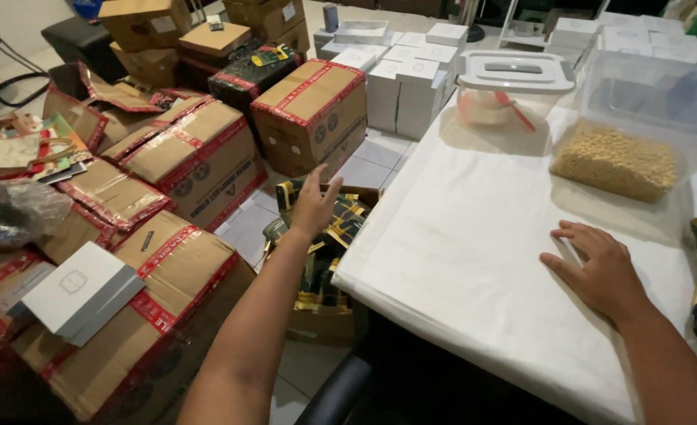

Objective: Assembling flat-packed cardboard packaging boxes by folding and interlocking tabs.

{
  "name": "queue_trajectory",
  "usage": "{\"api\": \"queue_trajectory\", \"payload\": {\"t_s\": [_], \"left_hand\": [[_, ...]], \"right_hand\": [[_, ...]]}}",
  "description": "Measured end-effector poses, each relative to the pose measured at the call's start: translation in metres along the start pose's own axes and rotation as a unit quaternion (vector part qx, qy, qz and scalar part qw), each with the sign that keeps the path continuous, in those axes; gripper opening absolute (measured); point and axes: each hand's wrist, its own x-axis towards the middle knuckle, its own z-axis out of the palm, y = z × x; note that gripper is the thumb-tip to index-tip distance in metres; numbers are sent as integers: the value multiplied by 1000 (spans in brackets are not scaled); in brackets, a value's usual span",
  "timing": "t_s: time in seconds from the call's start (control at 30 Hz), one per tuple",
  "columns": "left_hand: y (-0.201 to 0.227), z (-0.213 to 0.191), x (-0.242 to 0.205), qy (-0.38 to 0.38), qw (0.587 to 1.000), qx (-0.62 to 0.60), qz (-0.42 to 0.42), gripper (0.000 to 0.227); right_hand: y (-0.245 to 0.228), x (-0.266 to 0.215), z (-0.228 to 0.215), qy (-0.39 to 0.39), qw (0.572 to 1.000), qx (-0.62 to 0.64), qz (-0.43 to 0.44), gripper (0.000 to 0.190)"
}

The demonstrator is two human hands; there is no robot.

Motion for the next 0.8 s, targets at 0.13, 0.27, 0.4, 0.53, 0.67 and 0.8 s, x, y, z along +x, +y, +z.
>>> {"api": "queue_trajectory", "payload": {"t_s": [0.13, 0.27, 0.4, 0.53, 0.67, 0.8], "left_hand": [[24, 31, 15, 4, 993, 6, 114, 75], [90, 68, 11, -14, 974, 30, 226, 59], [165, 117, -9, -104, 956, 48, 269, 62], [193, 192, -28, -174, 925, 56, 332, 57], [197, 241, -49, -223, 897, 83, 372, 57], [204, 233, -54, -291, 882, 121, 351, 59]], "right_hand": [[11, 5, 8, 8, 1000, -1, -24, 51], [14, 7, 11, 44, 993, 37, -102, 44], [17, 7, 11, 61, 988, 45, -133, 41], [-4, -1, -16, 127, 987, -11, -96, 45], [-10, -12, -58, 164, 964, -184, -94, 46], [29, -42, -106, 143, 938, -310, 54, 47]]}}
